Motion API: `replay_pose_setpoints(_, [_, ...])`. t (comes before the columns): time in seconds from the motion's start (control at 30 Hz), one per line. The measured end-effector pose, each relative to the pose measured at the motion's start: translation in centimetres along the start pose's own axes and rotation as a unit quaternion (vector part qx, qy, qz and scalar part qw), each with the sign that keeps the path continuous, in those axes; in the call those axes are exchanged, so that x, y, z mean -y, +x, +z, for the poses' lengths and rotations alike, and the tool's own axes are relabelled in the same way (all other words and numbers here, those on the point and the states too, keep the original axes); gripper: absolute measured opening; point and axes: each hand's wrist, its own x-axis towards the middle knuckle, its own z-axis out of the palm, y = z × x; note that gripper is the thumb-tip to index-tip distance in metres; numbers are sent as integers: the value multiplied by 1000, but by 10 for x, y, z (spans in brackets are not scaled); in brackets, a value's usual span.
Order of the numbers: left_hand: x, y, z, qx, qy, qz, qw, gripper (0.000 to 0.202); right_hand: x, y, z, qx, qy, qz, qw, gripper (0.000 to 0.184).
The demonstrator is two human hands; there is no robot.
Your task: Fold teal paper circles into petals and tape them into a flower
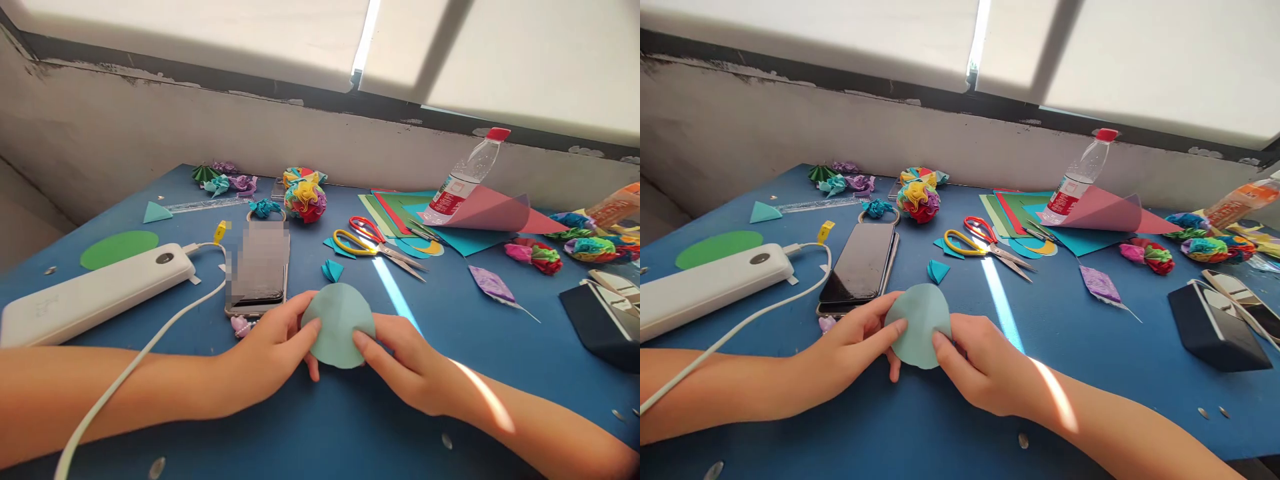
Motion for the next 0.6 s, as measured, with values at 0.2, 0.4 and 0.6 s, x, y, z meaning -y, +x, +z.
replay_pose_setpoints(0.2, [0,0,-1,-31,-87,26,995,33,-10,5,-7,-20,132,61,989,24])
replay_pose_setpoints(0.4, [6,0,-1,-23,-51,-8,998,34,-15,9,-4,-19,212,120,970,24])
replay_pose_setpoints(0.6, [3,-3,-1,21,-61,-7,998,28,-17,5,-5,-21,126,51,990,22])
